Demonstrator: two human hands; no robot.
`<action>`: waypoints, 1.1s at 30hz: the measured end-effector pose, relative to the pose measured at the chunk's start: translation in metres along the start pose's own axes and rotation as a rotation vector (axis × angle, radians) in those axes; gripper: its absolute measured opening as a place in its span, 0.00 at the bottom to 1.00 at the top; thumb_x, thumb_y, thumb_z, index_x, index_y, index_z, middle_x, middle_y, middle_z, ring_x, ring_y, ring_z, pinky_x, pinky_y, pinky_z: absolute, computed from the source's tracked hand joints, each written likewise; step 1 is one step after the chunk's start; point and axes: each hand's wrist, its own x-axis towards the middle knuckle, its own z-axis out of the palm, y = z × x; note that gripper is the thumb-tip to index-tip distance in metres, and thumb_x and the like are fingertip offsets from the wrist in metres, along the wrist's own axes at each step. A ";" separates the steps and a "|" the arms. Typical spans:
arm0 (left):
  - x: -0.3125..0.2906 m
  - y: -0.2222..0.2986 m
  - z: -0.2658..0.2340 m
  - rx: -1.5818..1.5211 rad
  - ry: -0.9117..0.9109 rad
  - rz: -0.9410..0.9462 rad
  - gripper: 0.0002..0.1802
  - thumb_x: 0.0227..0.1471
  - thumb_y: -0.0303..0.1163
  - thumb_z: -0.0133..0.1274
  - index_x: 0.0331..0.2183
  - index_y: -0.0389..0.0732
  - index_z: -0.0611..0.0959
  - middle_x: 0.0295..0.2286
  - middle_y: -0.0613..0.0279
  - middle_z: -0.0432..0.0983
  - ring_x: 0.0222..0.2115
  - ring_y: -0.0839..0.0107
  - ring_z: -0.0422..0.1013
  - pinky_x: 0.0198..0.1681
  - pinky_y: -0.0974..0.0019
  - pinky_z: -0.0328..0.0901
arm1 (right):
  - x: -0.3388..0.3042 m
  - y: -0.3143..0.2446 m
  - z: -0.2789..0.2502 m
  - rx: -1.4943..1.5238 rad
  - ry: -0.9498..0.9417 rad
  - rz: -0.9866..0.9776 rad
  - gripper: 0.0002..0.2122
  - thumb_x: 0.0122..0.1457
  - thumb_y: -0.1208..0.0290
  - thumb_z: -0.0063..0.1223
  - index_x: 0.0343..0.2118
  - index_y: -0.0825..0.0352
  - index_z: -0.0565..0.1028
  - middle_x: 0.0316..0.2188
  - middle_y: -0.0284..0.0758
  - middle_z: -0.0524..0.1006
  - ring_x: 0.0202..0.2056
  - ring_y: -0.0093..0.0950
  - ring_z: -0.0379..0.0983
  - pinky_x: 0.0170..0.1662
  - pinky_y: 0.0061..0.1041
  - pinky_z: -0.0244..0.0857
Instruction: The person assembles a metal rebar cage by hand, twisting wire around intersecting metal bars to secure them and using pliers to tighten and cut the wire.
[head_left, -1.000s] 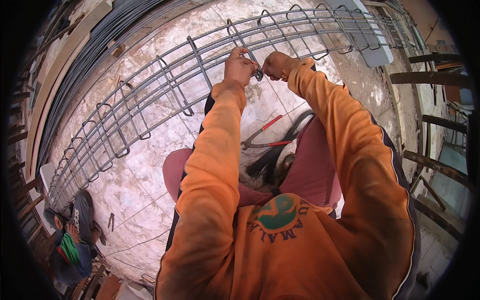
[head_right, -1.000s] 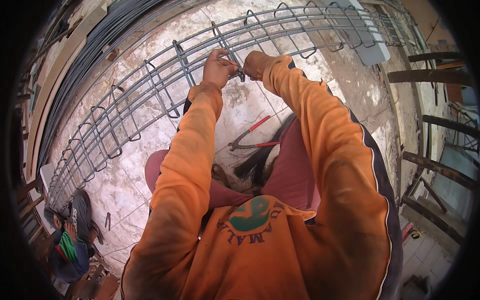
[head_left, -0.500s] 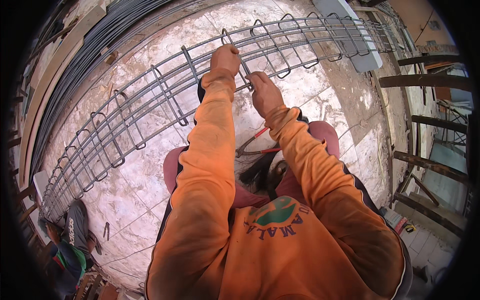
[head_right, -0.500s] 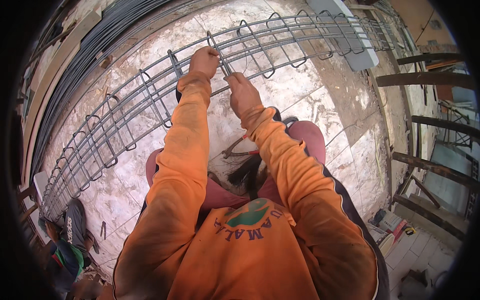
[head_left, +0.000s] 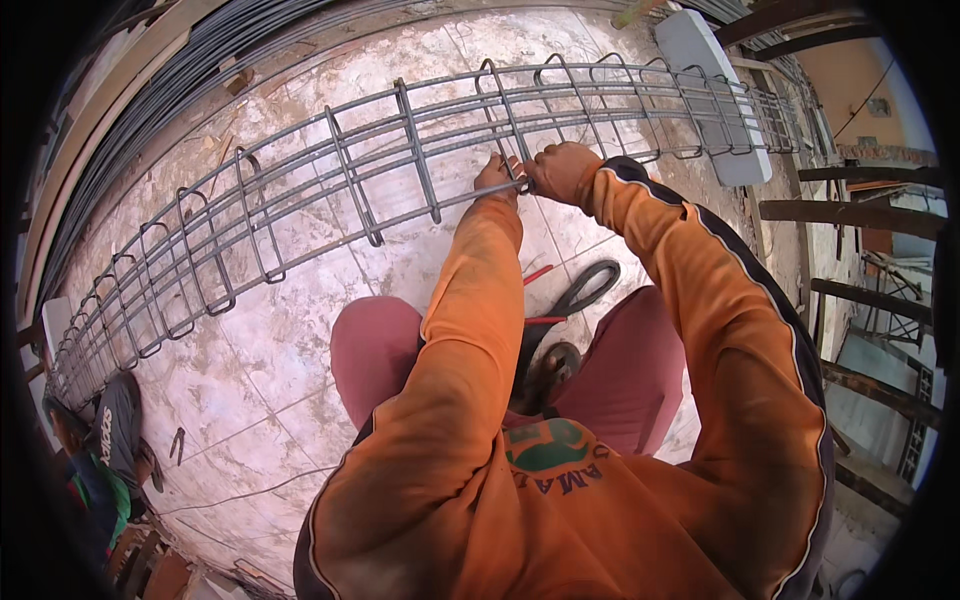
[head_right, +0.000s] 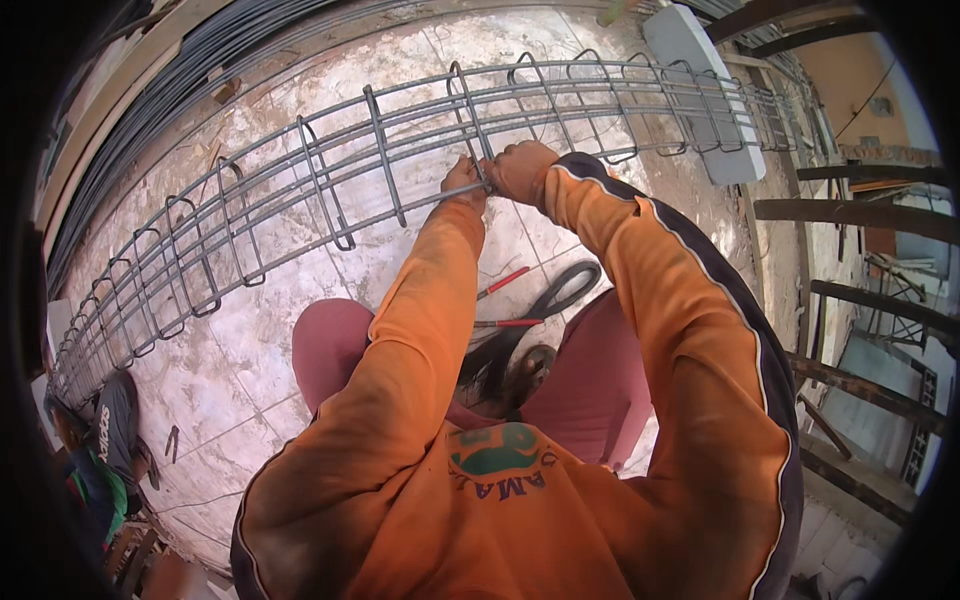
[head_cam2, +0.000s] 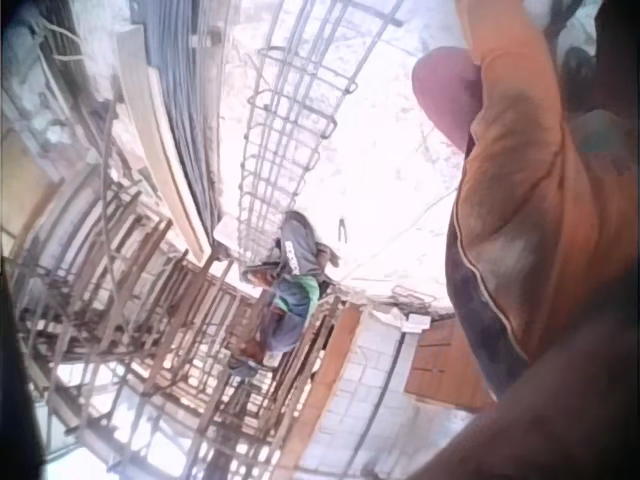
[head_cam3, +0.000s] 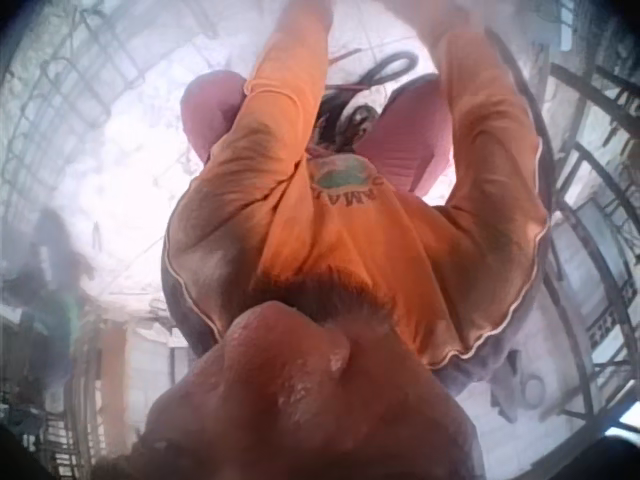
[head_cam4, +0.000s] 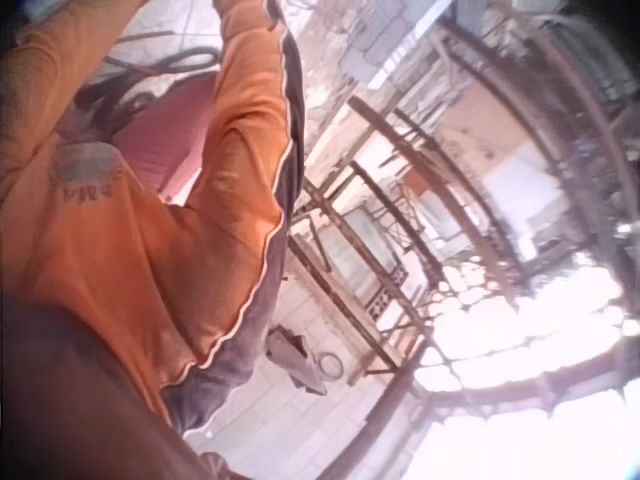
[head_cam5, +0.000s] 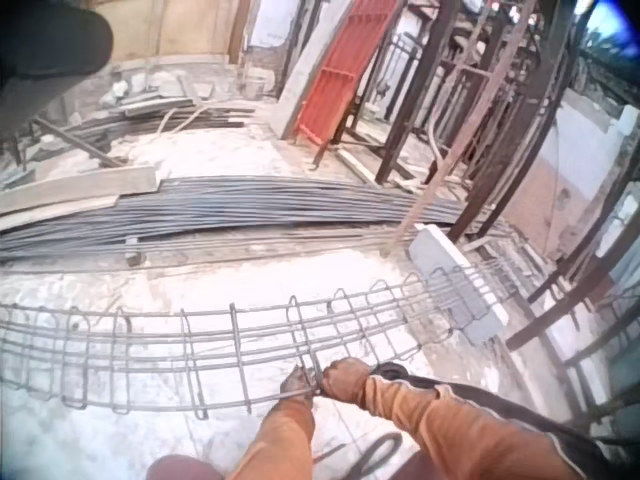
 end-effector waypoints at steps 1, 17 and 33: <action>0.006 0.002 0.011 0.021 -0.036 0.009 0.17 0.56 0.41 0.49 0.42 0.40 0.74 0.25 0.61 0.71 0.18 0.72 0.64 0.18 0.70 0.59 | -0.002 0.004 0.004 -0.014 0.030 -0.031 0.14 0.52 0.57 0.52 0.28 0.66 0.72 0.21 0.40 0.76 0.27 0.39 0.75 0.30 0.37 0.70; 0.026 -0.015 0.016 0.300 0.101 0.174 0.27 0.57 0.53 0.41 0.29 0.38 0.79 0.14 0.64 0.61 0.10 0.74 0.53 0.12 0.66 0.49 | -0.022 -0.016 0.030 0.208 0.182 0.266 0.11 0.59 0.61 0.44 0.27 0.64 0.69 0.20 0.38 0.75 0.25 0.38 0.75 0.30 0.36 0.68; 0.005 -0.018 0.025 0.483 0.158 0.280 0.25 0.58 0.48 0.39 0.31 0.35 0.78 0.17 0.63 0.63 0.15 0.72 0.56 0.17 0.66 0.51 | -0.011 -0.054 0.018 0.594 -0.001 0.947 0.18 0.61 0.59 0.37 0.28 0.69 0.74 0.23 0.48 0.77 0.29 0.44 0.75 0.34 0.40 0.68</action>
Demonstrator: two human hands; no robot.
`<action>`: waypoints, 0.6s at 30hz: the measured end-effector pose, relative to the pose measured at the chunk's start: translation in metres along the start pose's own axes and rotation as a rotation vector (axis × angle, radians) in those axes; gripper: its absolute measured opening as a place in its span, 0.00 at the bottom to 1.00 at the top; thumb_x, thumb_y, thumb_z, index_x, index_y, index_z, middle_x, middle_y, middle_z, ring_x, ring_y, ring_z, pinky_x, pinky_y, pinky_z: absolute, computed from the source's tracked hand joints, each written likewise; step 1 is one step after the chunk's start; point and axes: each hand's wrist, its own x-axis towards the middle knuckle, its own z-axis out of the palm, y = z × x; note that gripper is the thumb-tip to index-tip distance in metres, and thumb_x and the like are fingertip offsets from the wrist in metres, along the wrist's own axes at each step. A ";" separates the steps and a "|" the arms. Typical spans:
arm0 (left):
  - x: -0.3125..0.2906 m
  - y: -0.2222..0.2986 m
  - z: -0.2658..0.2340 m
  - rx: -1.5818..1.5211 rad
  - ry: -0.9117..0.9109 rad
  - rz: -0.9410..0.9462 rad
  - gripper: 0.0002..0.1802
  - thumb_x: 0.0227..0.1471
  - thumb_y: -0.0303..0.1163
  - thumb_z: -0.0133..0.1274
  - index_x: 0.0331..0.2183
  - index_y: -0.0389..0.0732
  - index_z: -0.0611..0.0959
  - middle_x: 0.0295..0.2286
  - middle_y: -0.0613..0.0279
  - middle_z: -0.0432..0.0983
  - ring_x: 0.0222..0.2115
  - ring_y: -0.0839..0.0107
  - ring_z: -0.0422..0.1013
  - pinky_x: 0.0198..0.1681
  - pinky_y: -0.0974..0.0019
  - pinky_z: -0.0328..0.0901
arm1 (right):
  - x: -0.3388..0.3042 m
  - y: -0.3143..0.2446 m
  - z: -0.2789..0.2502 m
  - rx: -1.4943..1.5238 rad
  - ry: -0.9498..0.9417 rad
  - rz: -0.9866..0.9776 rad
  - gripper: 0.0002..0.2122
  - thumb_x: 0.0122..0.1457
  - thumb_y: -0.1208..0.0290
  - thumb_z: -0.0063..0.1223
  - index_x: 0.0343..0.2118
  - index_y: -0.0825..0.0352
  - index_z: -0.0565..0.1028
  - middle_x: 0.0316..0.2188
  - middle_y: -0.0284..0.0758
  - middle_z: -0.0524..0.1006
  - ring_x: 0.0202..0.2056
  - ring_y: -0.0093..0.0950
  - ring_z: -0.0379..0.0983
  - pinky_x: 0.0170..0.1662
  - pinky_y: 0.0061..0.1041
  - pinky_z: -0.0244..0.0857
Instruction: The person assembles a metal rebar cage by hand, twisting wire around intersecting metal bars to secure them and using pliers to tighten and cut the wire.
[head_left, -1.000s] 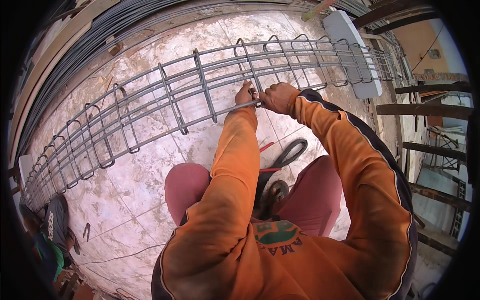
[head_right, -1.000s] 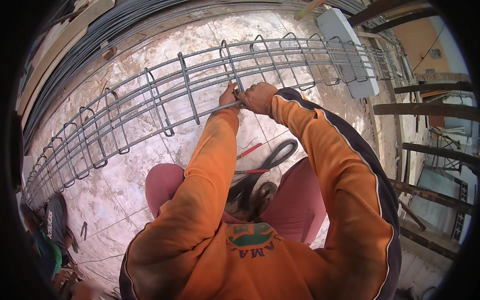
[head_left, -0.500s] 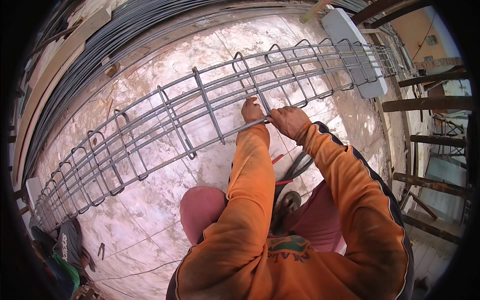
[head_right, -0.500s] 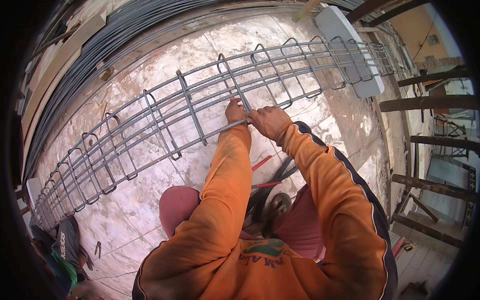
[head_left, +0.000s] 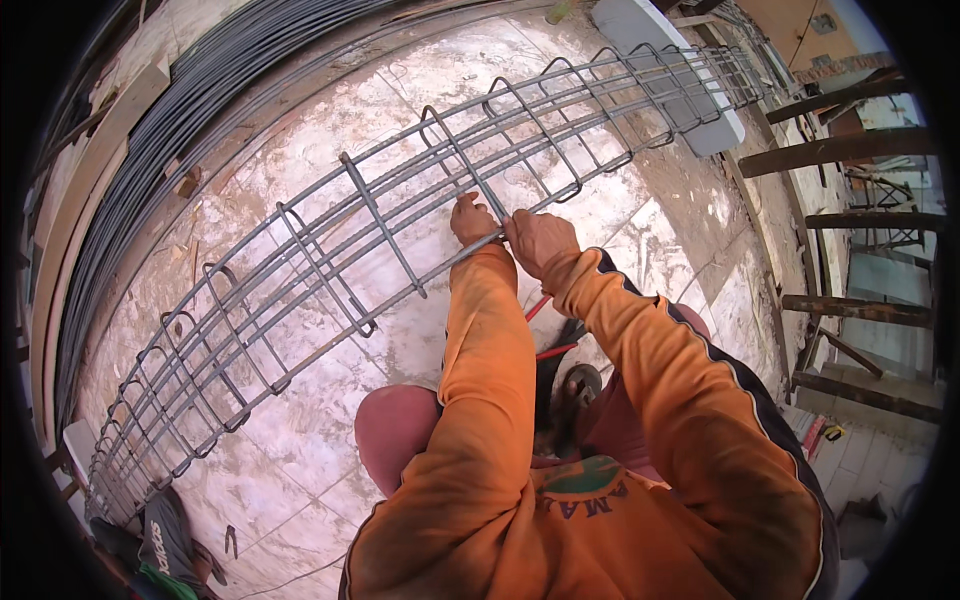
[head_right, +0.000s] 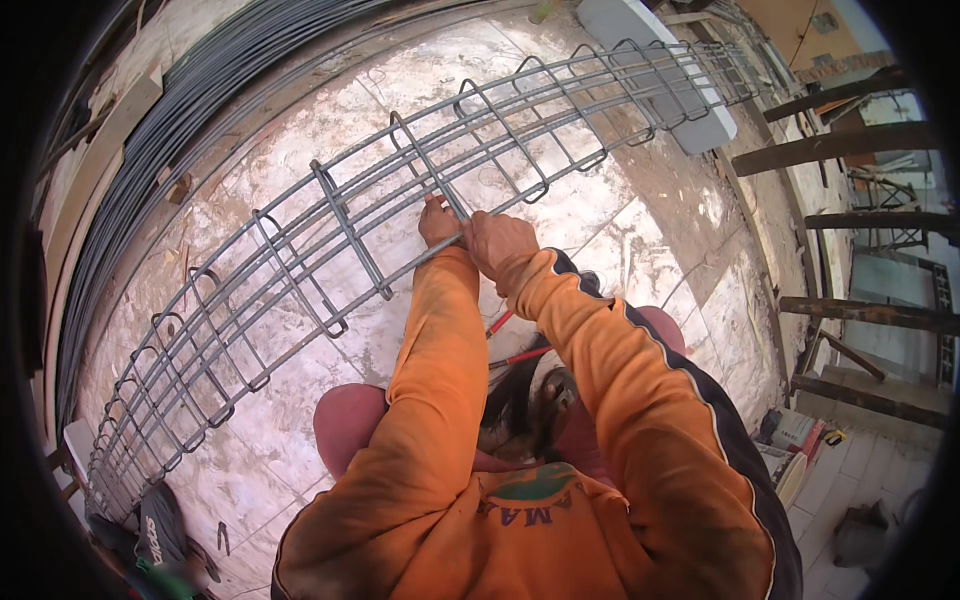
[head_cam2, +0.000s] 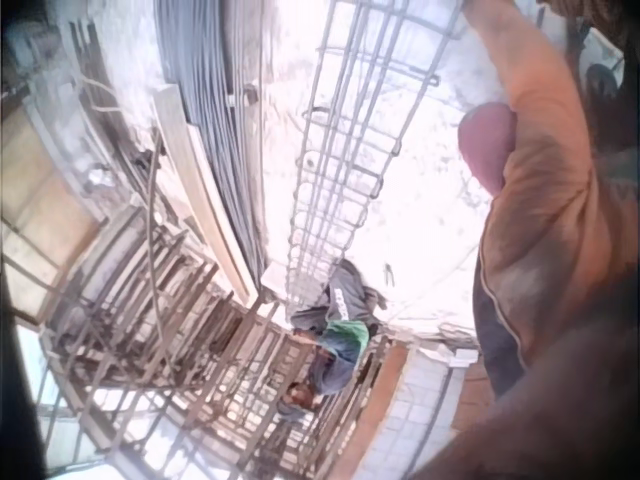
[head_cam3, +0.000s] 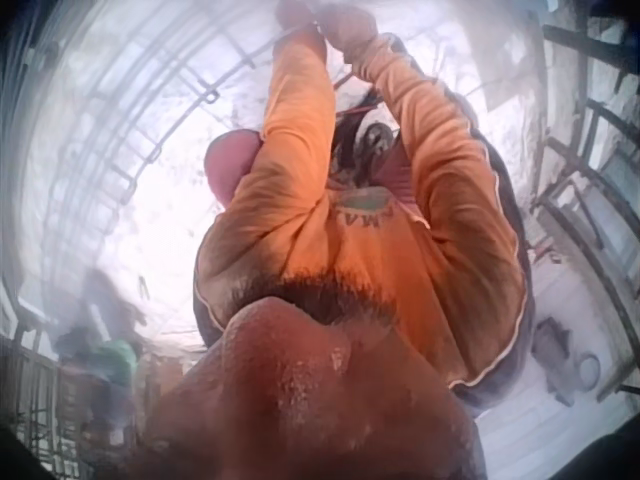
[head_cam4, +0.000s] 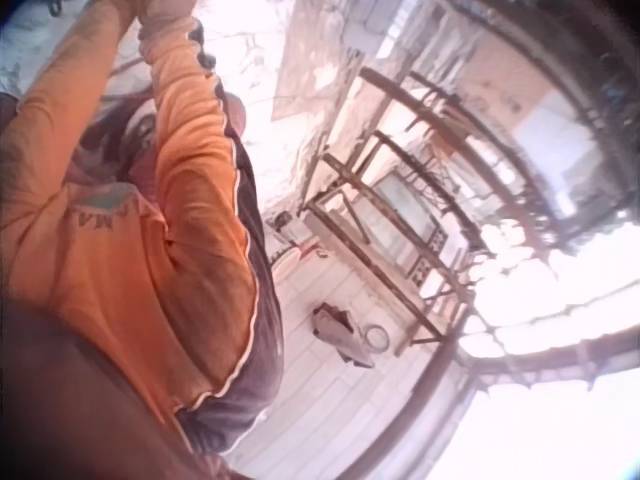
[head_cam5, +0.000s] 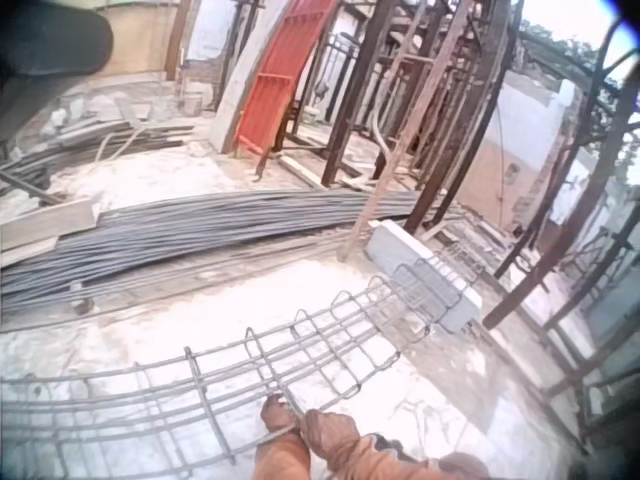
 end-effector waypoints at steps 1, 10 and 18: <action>0.017 0.001 -0.010 -0.027 -0.015 0.032 0.25 0.58 0.48 0.39 0.32 0.35 0.79 0.18 0.62 0.65 0.17 0.71 0.58 0.18 0.65 0.53 | 0.006 -0.013 0.007 0.138 0.028 0.116 0.19 0.60 0.59 0.37 0.28 0.70 0.75 0.25 0.49 0.77 0.31 0.46 0.75 0.37 0.41 0.68; 0.020 -0.007 -0.002 -0.296 -0.148 -0.094 0.23 0.59 0.46 0.42 0.35 0.34 0.78 0.24 0.61 0.72 0.20 0.69 0.67 0.24 0.67 0.64 | 0.002 0.015 -0.058 0.135 -0.089 0.050 0.19 0.62 0.56 0.38 0.39 0.69 0.74 0.29 0.44 0.78 0.33 0.41 0.75 0.39 0.37 0.67; 0.016 -0.056 -0.047 -0.187 -0.102 -0.358 0.13 0.55 0.42 0.43 0.32 0.42 0.73 0.24 0.60 0.71 0.20 0.67 0.67 0.21 0.66 0.64 | -0.055 0.211 -0.103 0.931 -0.335 0.196 0.15 0.60 0.59 0.46 0.40 0.68 0.73 0.25 0.33 0.78 0.20 0.19 0.69 0.22 0.20 0.64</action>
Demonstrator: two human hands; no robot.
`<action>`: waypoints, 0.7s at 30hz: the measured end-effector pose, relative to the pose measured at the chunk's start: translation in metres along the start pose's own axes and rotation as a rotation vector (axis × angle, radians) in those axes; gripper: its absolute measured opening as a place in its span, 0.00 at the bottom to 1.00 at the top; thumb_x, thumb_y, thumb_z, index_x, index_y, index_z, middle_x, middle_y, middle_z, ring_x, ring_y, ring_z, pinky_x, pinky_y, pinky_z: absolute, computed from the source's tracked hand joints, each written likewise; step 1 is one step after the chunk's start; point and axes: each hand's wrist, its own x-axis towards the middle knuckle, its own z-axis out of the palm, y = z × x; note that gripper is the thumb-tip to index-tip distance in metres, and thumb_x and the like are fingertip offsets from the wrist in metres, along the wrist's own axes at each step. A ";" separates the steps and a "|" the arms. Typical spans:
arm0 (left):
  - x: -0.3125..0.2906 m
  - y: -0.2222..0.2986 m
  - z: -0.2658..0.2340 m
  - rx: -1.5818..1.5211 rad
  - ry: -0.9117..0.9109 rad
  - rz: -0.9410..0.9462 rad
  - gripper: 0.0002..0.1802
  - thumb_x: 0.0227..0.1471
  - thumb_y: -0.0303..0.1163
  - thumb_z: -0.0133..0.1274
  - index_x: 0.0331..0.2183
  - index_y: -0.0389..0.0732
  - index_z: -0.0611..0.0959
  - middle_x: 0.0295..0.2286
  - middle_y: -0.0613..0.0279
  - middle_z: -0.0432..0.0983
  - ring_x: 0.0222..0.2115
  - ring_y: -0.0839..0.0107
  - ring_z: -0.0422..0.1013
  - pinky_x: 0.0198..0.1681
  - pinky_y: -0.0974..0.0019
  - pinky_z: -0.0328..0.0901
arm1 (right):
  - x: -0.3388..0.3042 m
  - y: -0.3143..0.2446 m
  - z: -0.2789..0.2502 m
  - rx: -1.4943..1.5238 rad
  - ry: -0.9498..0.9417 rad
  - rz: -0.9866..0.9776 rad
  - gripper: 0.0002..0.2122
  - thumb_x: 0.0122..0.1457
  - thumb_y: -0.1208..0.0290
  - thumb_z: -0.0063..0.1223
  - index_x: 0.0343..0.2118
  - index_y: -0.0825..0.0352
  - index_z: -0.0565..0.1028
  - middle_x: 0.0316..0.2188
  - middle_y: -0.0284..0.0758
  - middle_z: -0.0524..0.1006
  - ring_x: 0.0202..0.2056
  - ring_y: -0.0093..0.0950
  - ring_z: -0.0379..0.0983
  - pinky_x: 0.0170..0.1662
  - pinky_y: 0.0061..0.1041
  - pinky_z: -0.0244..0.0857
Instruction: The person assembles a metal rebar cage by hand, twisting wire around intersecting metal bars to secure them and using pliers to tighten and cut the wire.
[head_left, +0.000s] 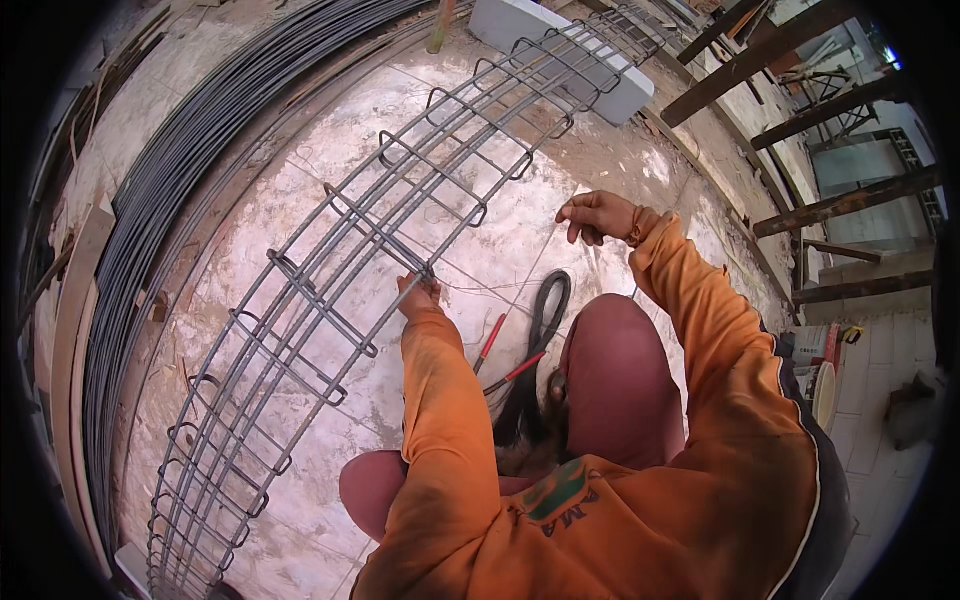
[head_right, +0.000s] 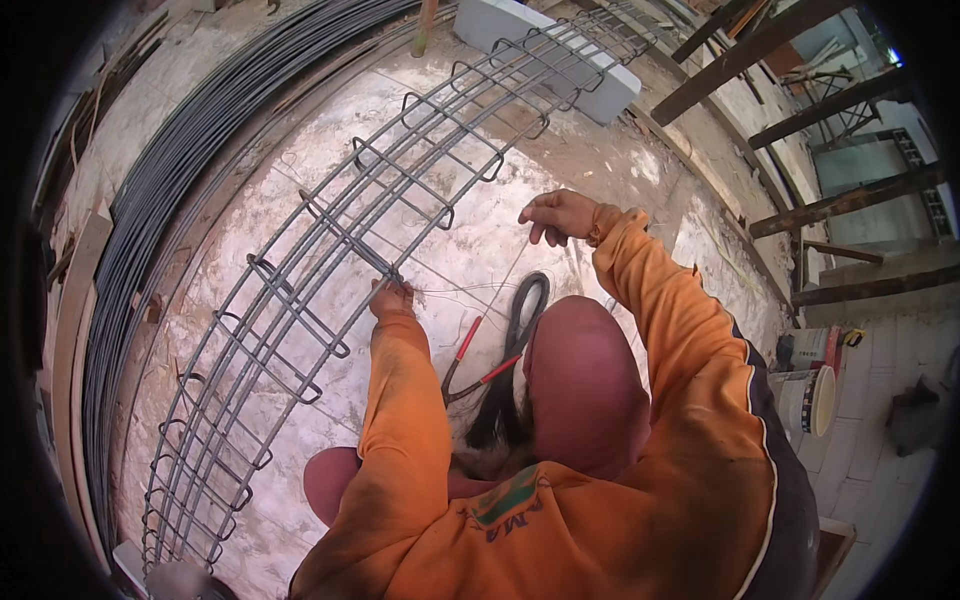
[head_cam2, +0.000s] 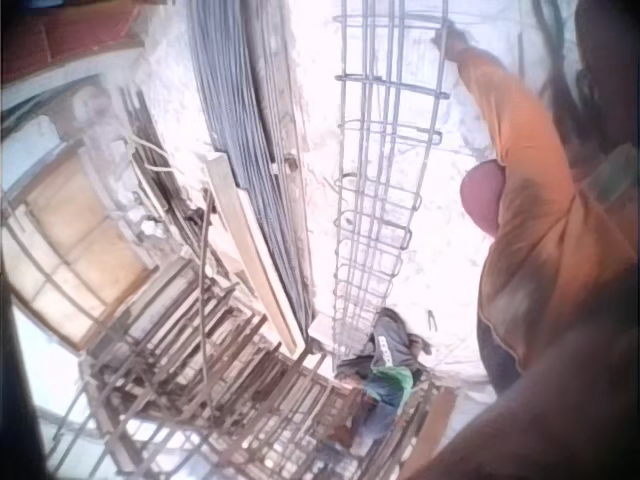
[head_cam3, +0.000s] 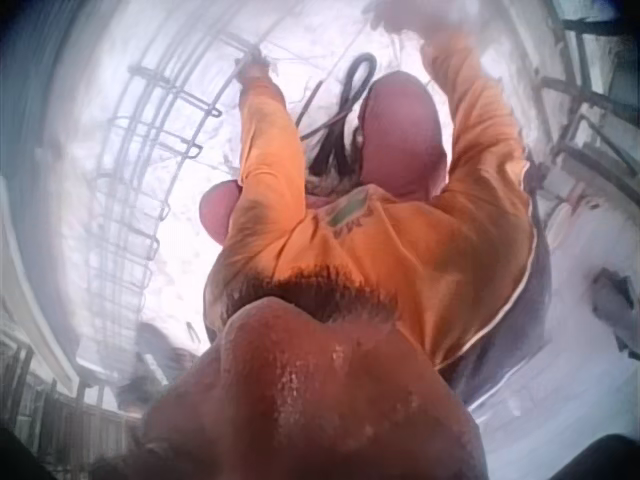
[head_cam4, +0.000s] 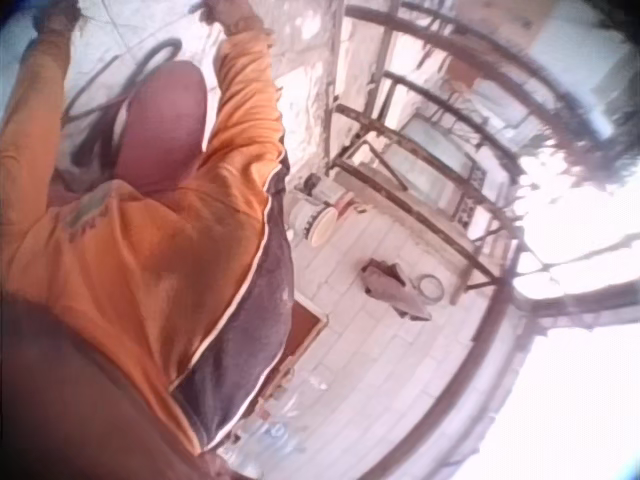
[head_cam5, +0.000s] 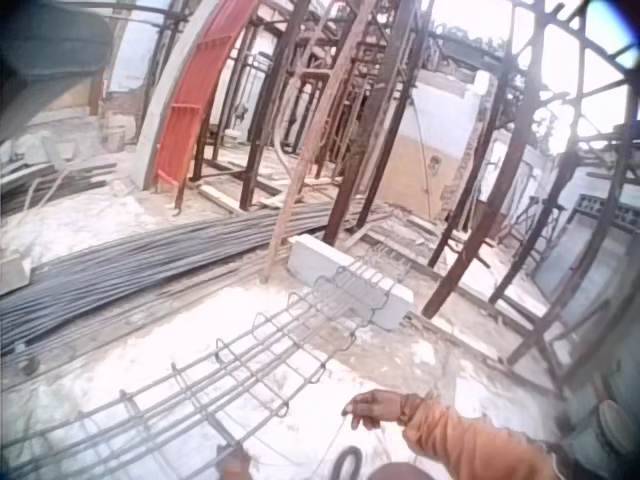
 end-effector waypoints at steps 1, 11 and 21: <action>0.017 0.008 -0.016 0.153 0.103 0.104 0.11 0.53 0.37 0.45 0.24 0.42 0.72 0.20 0.62 0.70 0.18 0.69 0.67 0.19 0.67 0.63 | 0.015 0.030 -0.004 -0.069 -0.029 0.074 0.15 0.59 0.60 0.47 0.39 0.68 0.73 0.25 0.33 0.78 0.20 0.20 0.70 0.21 0.22 0.65; -0.108 -0.118 -0.049 1.825 0.070 1.105 0.19 0.50 0.44 0.52 0.37 0.39 0.78 0.35 0.52 0.73 0.37 0.55 0.69 0.41 0.54 0.63 | 0.019 0.308 0.105 -0.788 0.351 -0.338 0.14 0.50 0.64 0.54 0.39 0.64 0.72 0.38 0.39 0.73 0.42 0.38 0.71 0.42 0.35 0.66; -0.134 -0.133 -0.018 1.942 -0.411 0.915 0.12 0.50 0.31 0.48 0.39 0.42 0.77 0.38 0.54 0.69 0.39 0.54 0.70 0.42 0.57 0.66 | 0.008 0.286 0.100 -0.522 0.601 -0.301 0.13 0.51 0.64 0.49 0.39 0.61 0.71 0.36 0.36 0.71 0.42 0.38 0.70 0.42 0.33 0.64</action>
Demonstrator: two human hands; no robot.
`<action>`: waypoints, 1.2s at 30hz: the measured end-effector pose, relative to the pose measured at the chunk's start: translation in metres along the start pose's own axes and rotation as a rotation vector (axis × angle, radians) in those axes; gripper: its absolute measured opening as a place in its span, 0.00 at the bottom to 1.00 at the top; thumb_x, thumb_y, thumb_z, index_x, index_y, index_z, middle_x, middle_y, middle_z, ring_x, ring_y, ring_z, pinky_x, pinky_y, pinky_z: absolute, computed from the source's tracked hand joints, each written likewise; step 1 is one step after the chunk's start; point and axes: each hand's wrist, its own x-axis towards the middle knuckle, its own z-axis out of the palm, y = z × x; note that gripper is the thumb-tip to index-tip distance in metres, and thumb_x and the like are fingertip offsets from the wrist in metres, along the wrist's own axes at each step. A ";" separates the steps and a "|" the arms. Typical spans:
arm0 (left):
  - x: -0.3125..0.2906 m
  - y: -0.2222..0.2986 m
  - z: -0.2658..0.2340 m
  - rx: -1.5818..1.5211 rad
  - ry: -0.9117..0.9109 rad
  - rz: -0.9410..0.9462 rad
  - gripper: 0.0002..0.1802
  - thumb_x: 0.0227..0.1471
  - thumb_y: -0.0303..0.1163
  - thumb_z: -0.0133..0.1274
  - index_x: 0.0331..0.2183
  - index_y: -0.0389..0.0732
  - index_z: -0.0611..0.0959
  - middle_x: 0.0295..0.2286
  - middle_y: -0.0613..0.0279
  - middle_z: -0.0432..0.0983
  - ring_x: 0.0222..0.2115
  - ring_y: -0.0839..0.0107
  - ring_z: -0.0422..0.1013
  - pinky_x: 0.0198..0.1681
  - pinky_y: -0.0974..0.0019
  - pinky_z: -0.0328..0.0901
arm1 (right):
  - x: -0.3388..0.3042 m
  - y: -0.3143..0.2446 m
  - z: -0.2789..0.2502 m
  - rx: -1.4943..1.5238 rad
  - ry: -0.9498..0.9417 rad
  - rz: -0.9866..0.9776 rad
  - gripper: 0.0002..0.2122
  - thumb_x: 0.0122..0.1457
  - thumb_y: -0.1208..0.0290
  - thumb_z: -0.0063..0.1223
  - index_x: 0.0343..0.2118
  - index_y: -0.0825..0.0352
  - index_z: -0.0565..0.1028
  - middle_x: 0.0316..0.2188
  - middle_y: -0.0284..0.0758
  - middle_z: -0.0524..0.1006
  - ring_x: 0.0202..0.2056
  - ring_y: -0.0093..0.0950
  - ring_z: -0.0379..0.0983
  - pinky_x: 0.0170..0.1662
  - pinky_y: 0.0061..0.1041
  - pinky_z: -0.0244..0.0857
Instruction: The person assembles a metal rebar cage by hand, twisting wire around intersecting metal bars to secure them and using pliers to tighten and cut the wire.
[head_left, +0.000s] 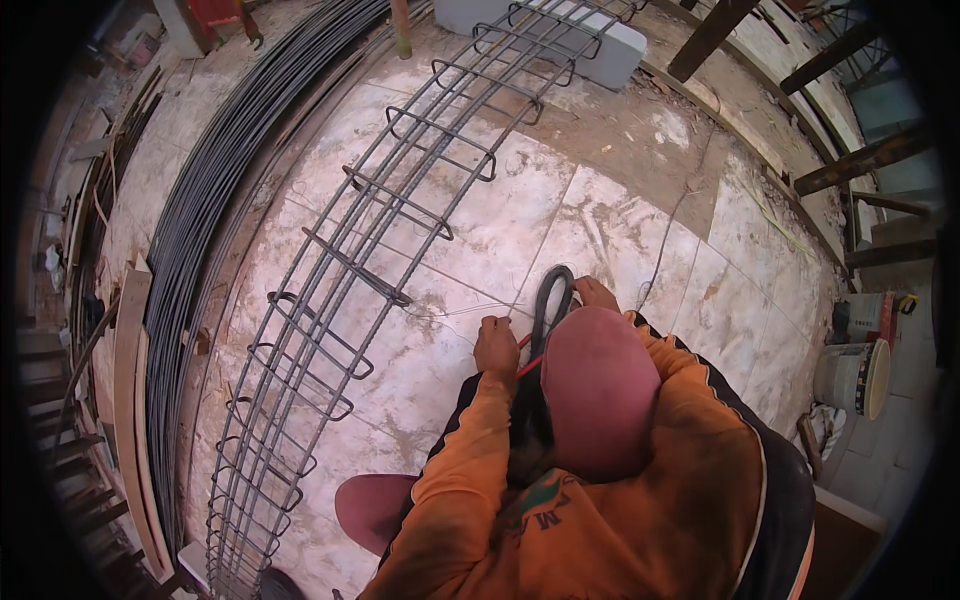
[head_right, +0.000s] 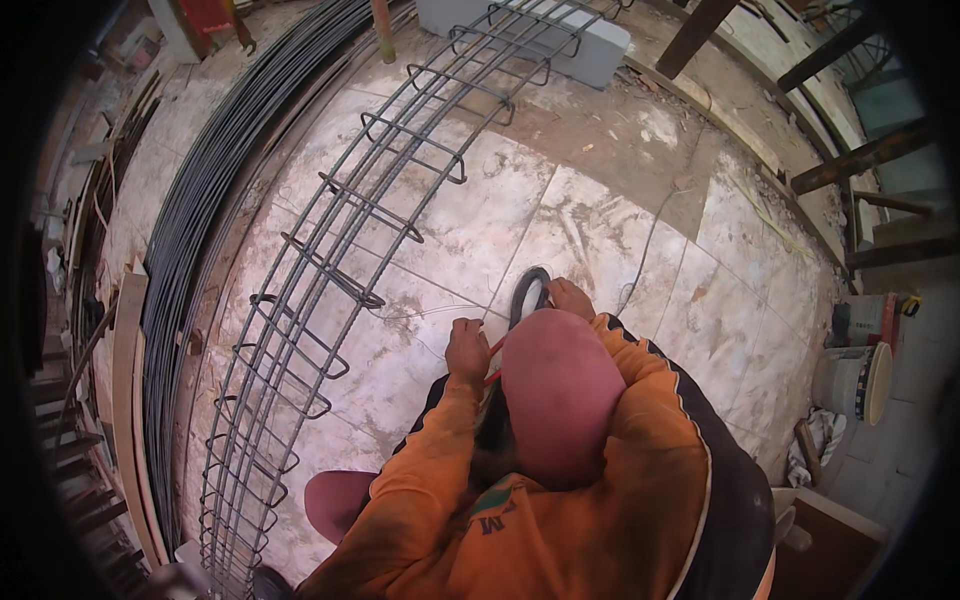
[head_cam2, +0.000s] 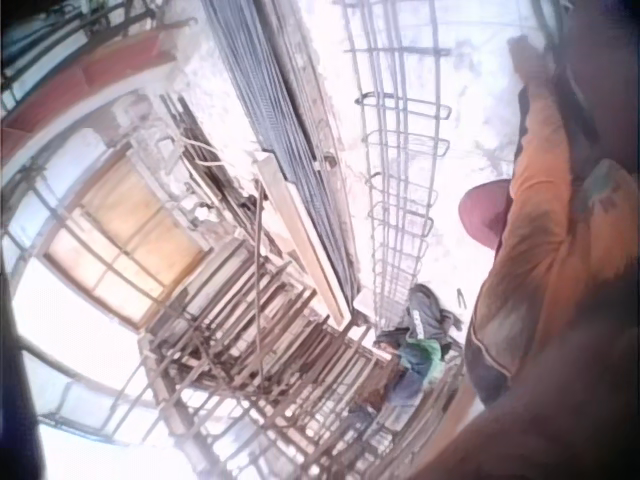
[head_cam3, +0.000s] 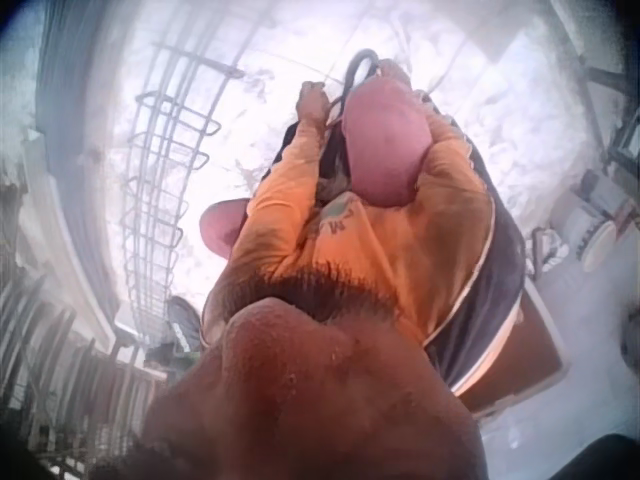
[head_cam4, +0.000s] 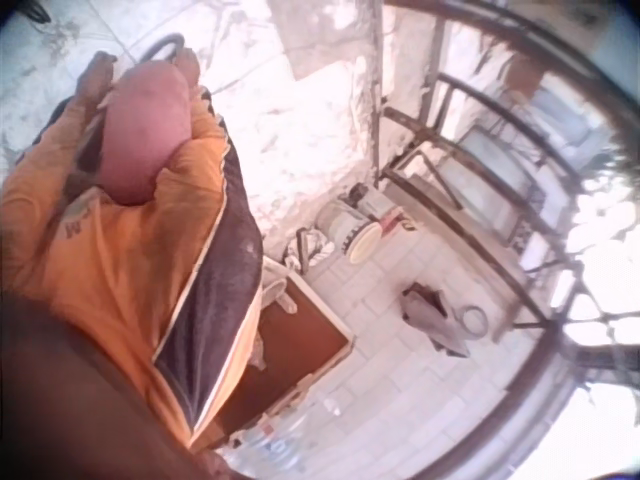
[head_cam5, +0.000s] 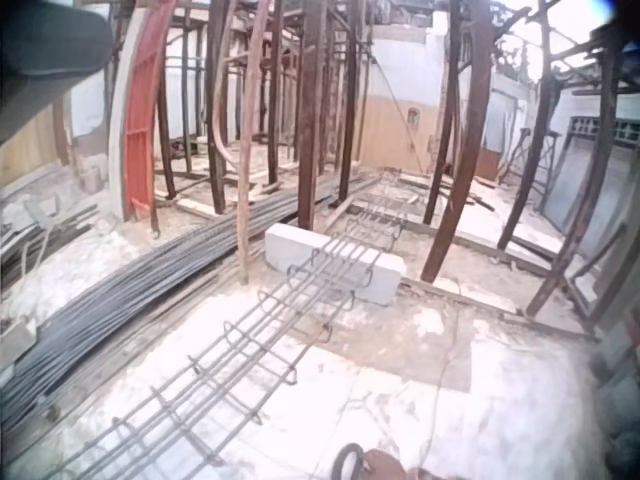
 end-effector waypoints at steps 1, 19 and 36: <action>-0.003 0.005 -0.006 0.048 0.043 0.042 0.16 0.47 0.32 0.51 0.41 0.42 0.76 0.39 0.55 0.70 0.39 0.54 0.70 0.44 0.55 0.65 | 0.006 0.002 -0.007 -0.028 -0.023 -0.098 0.13 0.51 0.63 0.48 0.39 0.61 0.71 0.36 0.35 0.71 0.43 0.37 0.69 0.44 0.33 0.63; -0.001 -0.006 0.020 0.104 -0.396 -0.293 0.28 0.40 0.35 0.61 0.41 0.34 0.67 0.40 0.44 0.71 0.43 0.46 0.68 0.44 0.50 0.65 | 0.019 0.002 0.023 -0.022 0.038 -0.263 0.14 0.46 0.72 0.55 0.39 0.61 0.74 0.40 0.34 0.72 0.47 0.34 0.66 0.48 0.35 0.57; 0.016 0.083 -0.042 -0.178 -0.425 0.229 0.11 0.50 0.28 0.48 0.38 0.43 0.77 0.36 0.50 0.74 0.38 0.49 0.69 0.40 0.53 0.64 | 0.026 0.000 -0.058 1.160 -0.303 0.544 0.31 0.58 0.43 0.41 0.51 0.69 0.69 0.47 0.41 0.72 0.50 0.35 0.67 0.52 0.40 0.59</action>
